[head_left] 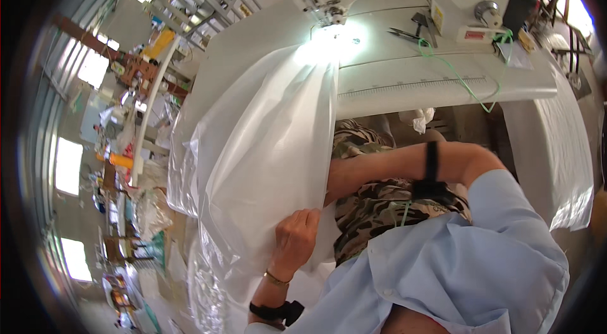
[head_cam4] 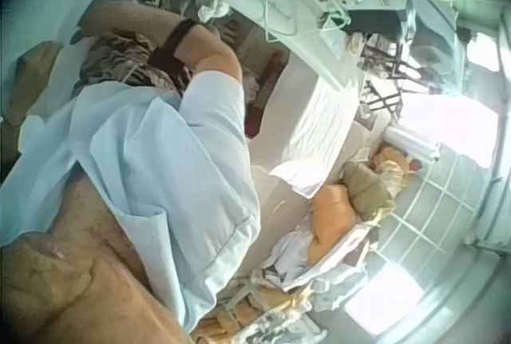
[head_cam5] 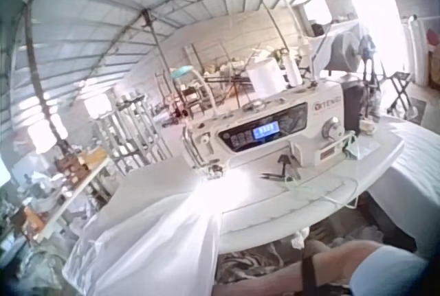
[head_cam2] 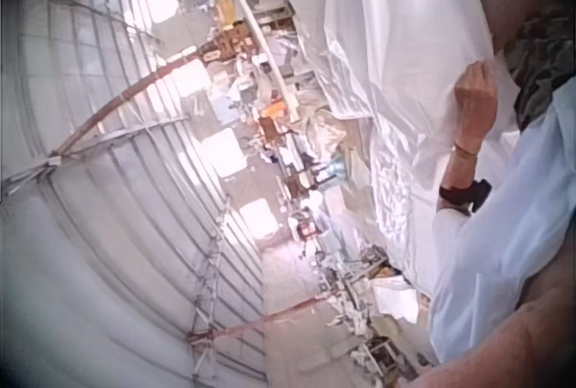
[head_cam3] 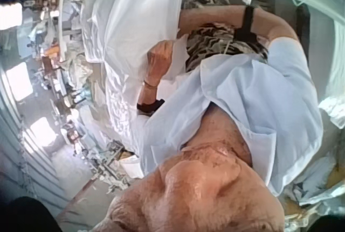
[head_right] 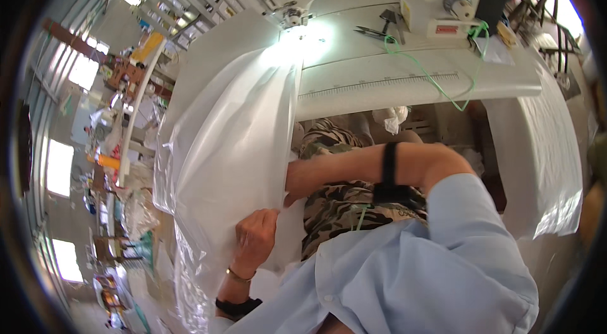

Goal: Sewing and folding a large white plastic liner material at an industrial sewing machine.

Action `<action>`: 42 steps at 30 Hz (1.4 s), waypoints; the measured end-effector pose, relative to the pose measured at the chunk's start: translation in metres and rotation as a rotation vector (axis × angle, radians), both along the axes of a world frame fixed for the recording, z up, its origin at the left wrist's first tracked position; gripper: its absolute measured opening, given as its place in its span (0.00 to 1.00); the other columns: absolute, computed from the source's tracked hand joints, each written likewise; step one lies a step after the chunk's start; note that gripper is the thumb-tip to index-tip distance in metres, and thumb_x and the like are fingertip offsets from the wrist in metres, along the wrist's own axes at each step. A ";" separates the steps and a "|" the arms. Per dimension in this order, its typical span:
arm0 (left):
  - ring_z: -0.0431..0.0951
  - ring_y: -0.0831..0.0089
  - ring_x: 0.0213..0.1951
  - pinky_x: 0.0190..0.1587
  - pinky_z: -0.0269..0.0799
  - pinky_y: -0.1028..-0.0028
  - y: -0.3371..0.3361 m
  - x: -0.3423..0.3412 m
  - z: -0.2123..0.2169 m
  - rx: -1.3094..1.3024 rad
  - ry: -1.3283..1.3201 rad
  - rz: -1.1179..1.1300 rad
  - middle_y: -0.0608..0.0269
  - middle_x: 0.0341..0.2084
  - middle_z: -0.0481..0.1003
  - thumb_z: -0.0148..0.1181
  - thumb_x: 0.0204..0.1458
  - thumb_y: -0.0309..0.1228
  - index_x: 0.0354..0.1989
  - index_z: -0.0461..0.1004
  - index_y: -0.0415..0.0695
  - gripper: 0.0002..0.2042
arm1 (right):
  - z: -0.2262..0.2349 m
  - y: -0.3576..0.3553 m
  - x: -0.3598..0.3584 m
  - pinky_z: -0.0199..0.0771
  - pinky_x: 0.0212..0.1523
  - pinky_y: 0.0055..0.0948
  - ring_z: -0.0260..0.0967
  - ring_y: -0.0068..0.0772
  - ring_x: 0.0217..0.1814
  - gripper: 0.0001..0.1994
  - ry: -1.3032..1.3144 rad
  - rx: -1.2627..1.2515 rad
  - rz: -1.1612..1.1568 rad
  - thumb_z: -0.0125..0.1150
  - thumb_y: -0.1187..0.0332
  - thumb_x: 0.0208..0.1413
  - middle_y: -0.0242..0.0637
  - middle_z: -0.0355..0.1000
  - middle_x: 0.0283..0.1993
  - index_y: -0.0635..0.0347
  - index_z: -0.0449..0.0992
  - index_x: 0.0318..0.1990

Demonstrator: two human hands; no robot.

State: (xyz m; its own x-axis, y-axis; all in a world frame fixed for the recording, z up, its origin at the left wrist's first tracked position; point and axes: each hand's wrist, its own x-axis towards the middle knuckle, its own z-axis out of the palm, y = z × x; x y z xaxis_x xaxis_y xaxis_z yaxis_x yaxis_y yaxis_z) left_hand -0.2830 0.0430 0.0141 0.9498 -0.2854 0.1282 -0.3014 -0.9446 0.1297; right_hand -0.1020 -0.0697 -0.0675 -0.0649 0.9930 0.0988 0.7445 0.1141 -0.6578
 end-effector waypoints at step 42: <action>0.69 0.70 0.27 0.26 0.64 0.70 -0.032 -0.002 -0.020 -0.296 -0.516 0.437 0.66 0.25 0.72 0.61 0.47 0.23 0.38 0.79 0.39 0.09 | 0.056 -0.029 0.016 0.63 0.48 0.34 0.64 0.31 0.41 0.08 -0.506 0.408 -0.012 0.64 0.67 0.45 0.30 0.66 0.33 0.55 0.71 0.30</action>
